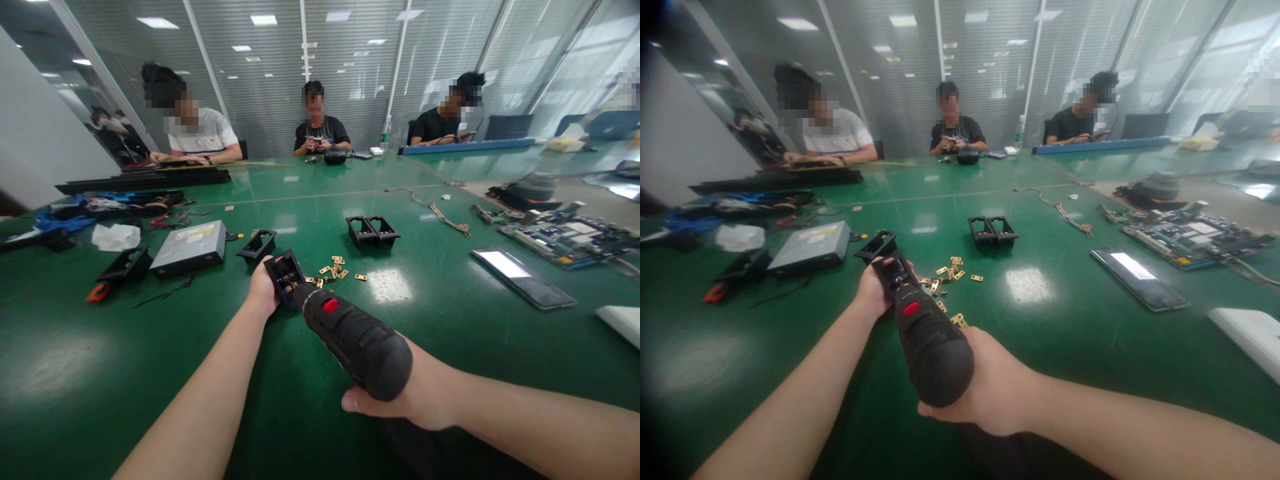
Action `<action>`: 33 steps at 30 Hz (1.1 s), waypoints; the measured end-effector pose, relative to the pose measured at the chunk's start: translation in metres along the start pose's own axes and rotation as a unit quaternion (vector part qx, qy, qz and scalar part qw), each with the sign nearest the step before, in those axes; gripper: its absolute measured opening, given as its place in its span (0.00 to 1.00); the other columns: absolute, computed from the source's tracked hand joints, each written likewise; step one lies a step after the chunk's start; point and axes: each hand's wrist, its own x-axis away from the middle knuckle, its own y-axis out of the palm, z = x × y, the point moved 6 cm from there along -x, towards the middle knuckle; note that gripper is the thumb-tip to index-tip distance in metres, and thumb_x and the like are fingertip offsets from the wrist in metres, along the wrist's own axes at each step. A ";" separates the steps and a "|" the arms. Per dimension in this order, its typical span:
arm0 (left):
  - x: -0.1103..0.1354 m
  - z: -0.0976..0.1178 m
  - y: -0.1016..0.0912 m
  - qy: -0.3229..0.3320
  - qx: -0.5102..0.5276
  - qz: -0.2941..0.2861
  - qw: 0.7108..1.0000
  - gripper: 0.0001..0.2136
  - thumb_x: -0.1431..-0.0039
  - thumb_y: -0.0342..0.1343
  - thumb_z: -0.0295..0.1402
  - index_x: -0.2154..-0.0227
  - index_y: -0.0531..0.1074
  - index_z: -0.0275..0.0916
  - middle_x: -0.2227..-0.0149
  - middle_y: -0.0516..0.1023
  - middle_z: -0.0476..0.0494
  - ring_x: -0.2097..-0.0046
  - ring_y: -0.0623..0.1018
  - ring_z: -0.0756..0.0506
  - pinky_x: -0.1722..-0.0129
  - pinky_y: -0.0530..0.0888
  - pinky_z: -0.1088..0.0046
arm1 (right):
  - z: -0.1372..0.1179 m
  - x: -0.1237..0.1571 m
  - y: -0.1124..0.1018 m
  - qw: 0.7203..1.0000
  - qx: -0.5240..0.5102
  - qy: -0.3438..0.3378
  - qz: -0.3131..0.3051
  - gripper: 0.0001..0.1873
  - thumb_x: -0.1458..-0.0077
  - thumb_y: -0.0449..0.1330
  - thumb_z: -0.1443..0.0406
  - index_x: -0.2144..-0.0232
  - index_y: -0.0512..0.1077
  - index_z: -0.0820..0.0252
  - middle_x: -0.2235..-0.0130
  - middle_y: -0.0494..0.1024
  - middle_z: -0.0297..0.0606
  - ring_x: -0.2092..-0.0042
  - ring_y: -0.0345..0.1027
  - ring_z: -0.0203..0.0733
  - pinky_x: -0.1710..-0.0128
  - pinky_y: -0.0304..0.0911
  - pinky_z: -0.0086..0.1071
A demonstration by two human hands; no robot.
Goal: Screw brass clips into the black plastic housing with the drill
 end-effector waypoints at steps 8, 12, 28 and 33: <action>-0.002 -0.001 -0.001 -0.003 0.013 0.008 1.000 0.12 0.46 0.49 0.35 0.66 0.74 0.35 0.76 0.78 0.41 0.75 0.78 0.39 0.73 0.76 0.61 | 0.002 0.001 -0.001 0.999 0.030 -0.007 0.009 0.08 0.52 0.71 0.64 0.70 0.76 0.60 0.71 0.76 0.35 0.64 0.71 0.44 0.58 0.71 0.37; -0.002 -0.001 -0.002 -0.002 0.008 0.006 1.000 0.11 0.46 0.49 0.36 0.67 0.74 0.35 0.76 0.78 0.41 0.75 0.78 0.39 0.73 0.76 0.61 | 0.002 0.001 0.000 1.000 0.023 -0.002 0.007 0.08 0.52 0.70 0.64 0.69 0.76 0.60 0.69 0.77 0.36 0.64 0.71 0.44 0.58 0.70 0.37; -0.001 -0.002 -0.003 -0.003 -0.011 -0.012 1.000 0.13 0.44 0.48 0.37 0.70 0.74 0.35 0.76 0.77 0.41 0.75 0.78 0.40 0.73 0.76 0.62 | 0.008 0.003 -0.001 0.998 0.014 0.037 0.043 0.10 0.55 0.70 0.63 0.73 0.74 0.61 0.68 0.77 0.39 0.65 0.69 0.44 0.63 0.71 0.37; 0.002 0.000 -0.004 0.001 -0.024 -0.004 1.000 0.12 0.44 0.48 0.36 0.71 0.74 0.36 0.76 0.78 0.41 0.74 0.79 0.41 0.72 0.77 0.63 | 0.004 0.001 0.001 0.999 -0.023 0.005 0.026 0.08 0.54 0.70 0.65 0.71 0.75 0.60 0.72 0.75 0.36 0.67 0.69 0.43 0.60 0.70 0.38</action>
